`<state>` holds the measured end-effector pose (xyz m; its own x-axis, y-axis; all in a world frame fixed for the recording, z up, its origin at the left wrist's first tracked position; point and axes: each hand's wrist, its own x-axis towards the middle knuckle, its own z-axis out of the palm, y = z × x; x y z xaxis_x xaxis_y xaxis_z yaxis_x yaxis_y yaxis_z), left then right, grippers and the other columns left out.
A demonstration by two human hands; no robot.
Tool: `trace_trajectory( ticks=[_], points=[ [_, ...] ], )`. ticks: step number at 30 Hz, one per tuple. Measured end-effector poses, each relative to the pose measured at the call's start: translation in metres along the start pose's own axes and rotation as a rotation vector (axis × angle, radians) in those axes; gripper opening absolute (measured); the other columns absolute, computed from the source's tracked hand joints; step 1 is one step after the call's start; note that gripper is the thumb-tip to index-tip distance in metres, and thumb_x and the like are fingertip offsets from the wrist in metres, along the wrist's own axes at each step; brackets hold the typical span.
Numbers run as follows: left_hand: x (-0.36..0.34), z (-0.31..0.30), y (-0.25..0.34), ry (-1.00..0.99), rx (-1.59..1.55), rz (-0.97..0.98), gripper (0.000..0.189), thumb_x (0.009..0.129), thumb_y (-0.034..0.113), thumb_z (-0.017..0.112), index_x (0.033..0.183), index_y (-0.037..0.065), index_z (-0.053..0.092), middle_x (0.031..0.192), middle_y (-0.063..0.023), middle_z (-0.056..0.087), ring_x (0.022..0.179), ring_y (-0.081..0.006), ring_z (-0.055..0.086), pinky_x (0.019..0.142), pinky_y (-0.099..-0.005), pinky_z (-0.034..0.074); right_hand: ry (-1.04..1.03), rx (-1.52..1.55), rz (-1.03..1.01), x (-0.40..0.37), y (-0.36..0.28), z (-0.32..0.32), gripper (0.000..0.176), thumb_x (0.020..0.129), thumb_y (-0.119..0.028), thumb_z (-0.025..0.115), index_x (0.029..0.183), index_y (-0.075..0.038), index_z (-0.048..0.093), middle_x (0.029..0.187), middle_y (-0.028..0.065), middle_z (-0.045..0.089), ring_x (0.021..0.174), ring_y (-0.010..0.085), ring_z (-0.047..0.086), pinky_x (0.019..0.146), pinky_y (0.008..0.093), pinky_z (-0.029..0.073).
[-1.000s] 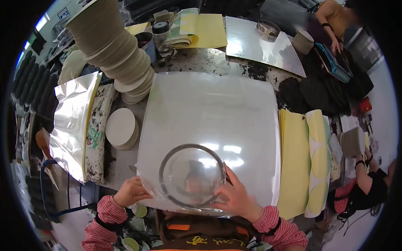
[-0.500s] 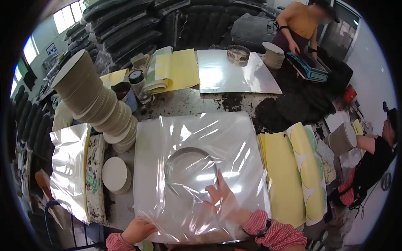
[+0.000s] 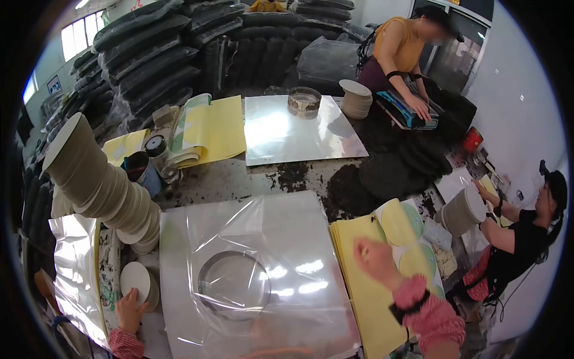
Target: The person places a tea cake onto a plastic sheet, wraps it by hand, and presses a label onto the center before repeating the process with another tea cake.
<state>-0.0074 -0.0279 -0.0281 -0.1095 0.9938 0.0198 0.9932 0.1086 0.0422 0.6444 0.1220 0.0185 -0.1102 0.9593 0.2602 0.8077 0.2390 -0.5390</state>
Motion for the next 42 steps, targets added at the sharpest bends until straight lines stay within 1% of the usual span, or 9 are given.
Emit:
trace_trajectory(
  ticks=[2, 5, 12, 19, 25, 31, 33, 37, 42],
  points=[
    [0.005, -0.017, 0.017, -0.012, 0.002, 0.003, 0.057, 0.077, 0.018, 0.073, 0.127, -0.004, 0.055, 0.119, -0.0217, 0.065, 0.101, -0.0376, 0.065, 0.087, -0.0439, 0.051, 0.122, -0.437, -0.057, 0.078, 0.089, 0.013, 0.074, 0.074, -0.008, 0.075, 0.140, -0.004, 0.042, 0.139, 0.0204, 0.051, 0.128, 0.0351, 0.050, 0.103, 0.0429, 0.044],
    [0.006, -0.059, 0.059, -0.037, -0.081, -0.122, 0.055, 0.081, 0.007, 0.065, 0.133, -0.002, 0.051, 0.114, -0.0192, 0.066, 0.099, -0.0370, 0.065, 0.086, -0.0446, 0.051, 0.057, -0.909, 0.212, 0.136, 0.147, 0.016, 0.104, 0.067, -0.007, 0.080, 0.154, -0.006, 0.023, 0.153, 0.0253, 0.032, 0.144, 0.0379, 0.031, 0.115, 0.0487, 0.032],
    [0.029, -0.033, 0.213, 0.069, -0.325, 0.712, 0.058, 0.078, 0.006, 0.057, 0.137, 0.013, 0.058, 0.143, -0.0194, 0.050, 0.134, -0.0349, 0.049, 0.113, -0.0472, 0.036, 0.129, -0.844, 0.315, 0.156, 0.200, 0.029, 0.062, 0.090, -0.001, 0.056, 0.149, -0.007, 0.037, 0.149, 0.0212, 0.042, 0.139, 0.0342, 0.040, 0.113, 0.0474, 0.035],
    [0.064, -0.046, 0.252, -0.160, -0.067, 0.788, 0.076, 0.090, 0.047, 0.057, 0.153, 0.011, 0.034, 0.159, -0.0260, 0.019, 0.149, -0.0457, 0.014, 0.114, -0.0689, 0.014, 0.518, 0.020, -0.045, 0.126, 0.071, 0.003, 0.043, 0.100, -0.008, 0.048, 0.142, 0.003, 0.044, 0.137, 0.0248, 0.053, 0.125, 0.0346, 0.054, 0.105, 0.0358, 0.041],
    [0.087, 0.030, 0.266, -0.249, -0.029, 0.789, 0.084, 0.092, 0.062, 0.049, 0.156, 0.014, 0.024, 0.161, -0.0268, 0.012, 0.149, -0.0485, 0.010, 0.105, -0.0806, 0.009, 0.084, 1.166, 0.106, 0.090, -0.049, 0.040, 0.037, 0.103, -0.012, 0.050, 0.136, 0.005, 0.050, 0.129, 0.0062, 0.059, 0.114, 0.0128, 0.054, 0.101, 0.0283, 0.041],
    [0.097, 0.019, 0.263, -0.348, 0.015, 0.740, 0.077, 0.096, 0.057, 0.044, 0.157, 0.015, 0.023, 0.162, -0.0237, 0.015, 0.150, -0.0433, 0.013, 0.113, -0.0722, 0.011, -0.141, 0.531, -0.068, 0.032, -0.116, 0.033, 0.038, 0.102, -0.015, 0.049, 0.135, 0.002, 0.053, 0.127, 0.0161, 0.061, 0.116, 0.0241, 0.059, 0.100, 0.0321, 0.044],
    [0.114, 0.020, 0.235, -0.727, -0.912, 0.508, 0.068, 0.100, 0.049, 0.042, 0.155, 0.012, 0.028, 0.156, -0.0217, 0.032, 0.146, -0.0391, 0.028, 0.119, -0.0543, 0.022, 0.015, 0.254, -0.764, 0.017, -0.136, 0.044, 0.042, 0.097, -0.015, 0.052, 0.136, 0.000, 0.054, 0.132, 0.0197, 0.058, 0.124, 0.0315, 0.056, 0.104, 0.0406, 0.044],
    [0.085, -0.018, 0.205, -0.390, -2.270, -0.129, 0.054, 0.094, 0.025, 0.062, 0.143, 0.006, 0.049, 0.150, -0.0188, 0.042, 0.140, -0.0350, 0.040, 0.115, -0.0430, 0.034, -0.184, -0.144, -0.968, -0.032, -0.141, 0.090, 0.050, 0.087, -0.015, 0.057, 0.135, -0.002, 0.055, 0.137, 0.0186, 0.055, 0.130, 0.0341, 0.052, 0.109, 0.0473, 0.040],
    [0.070, 0.000, 0.208, 0.092, -1.070, 0.224, 0.053, 0.081, 0.004, 0.073, 0.133, 0.007, 0.060, 0.152, -0.0184, 0.040, 0.142, -0.0361, 0.037, 0.114, -0.0421, 0.035, -0.397, -0.105, -0.875, -0.031, -0.152, 0.101, 0.051, 0.082, -0.014, 0.062, 0.132, -0.005, 0.058, 0.131, 0.0158, 0.060, 0.125, 0.0332, 0.056, 0.108, 0.0463, 0.043]
  ],
)
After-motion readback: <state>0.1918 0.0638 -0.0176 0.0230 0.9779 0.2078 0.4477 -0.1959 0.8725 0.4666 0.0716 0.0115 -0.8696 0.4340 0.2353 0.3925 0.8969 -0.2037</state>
